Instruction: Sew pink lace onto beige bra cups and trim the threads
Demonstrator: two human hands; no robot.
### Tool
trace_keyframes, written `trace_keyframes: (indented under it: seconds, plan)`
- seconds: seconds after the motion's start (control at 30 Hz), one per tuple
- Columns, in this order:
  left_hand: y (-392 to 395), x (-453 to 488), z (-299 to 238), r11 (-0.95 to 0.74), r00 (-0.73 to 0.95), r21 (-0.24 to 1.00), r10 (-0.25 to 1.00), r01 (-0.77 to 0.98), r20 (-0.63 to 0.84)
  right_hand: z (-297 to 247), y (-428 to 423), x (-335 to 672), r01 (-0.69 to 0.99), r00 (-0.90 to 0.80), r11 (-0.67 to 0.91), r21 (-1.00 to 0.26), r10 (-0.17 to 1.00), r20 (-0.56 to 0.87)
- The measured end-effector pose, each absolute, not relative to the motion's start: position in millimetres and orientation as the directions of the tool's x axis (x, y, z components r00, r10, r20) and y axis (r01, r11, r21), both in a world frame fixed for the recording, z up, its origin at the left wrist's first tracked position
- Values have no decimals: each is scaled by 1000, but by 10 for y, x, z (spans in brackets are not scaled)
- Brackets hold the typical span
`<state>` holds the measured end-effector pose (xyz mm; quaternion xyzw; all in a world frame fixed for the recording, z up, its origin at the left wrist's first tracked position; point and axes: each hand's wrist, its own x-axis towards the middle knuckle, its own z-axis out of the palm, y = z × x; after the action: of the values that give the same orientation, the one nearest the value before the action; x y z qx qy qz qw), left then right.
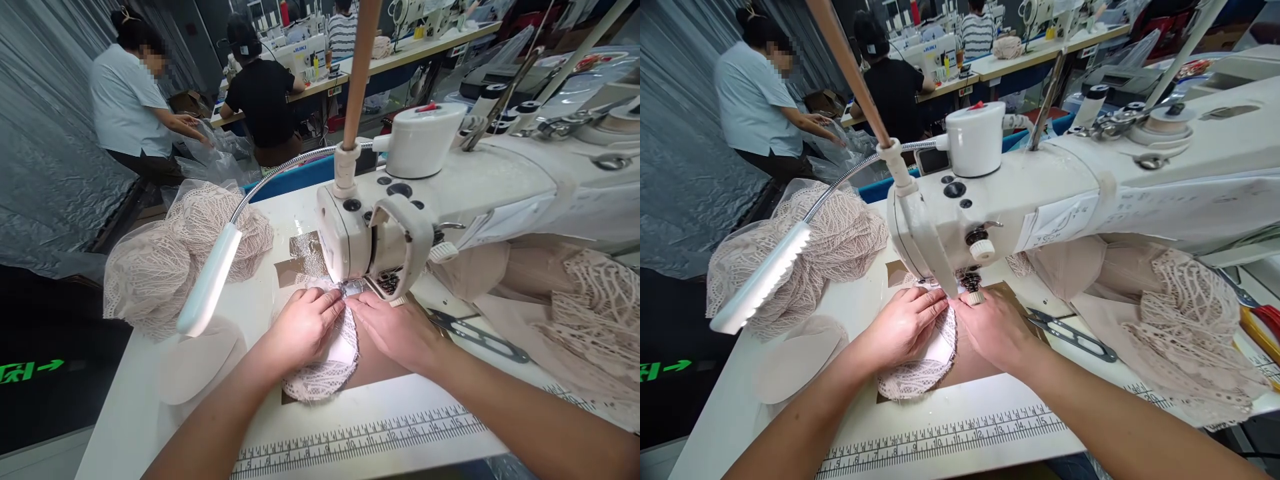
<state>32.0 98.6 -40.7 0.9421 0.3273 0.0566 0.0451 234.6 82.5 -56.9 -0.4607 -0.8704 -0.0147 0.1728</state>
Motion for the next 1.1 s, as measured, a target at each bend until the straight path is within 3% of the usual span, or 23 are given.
trace_keyframes:
  seconds: [0.63, 0.87, 1.1]
  plan:
    - [1078, 269, -432, -802, 800, 118, 595, 585, 81, -603, 839, 2333, 804, -513, 581, -125, 784, 350]
    - [1080, 264, -451, -815, 801, 135, 579, 564, 150, -673, 832, 2396, 741, -547, 631, -232, 766, 337]
    - [1104, 275, -466, -809, 795, 159, 586, 566, 155, -708, 836, 2380, 764, -527, 605, -225, 786, 325]
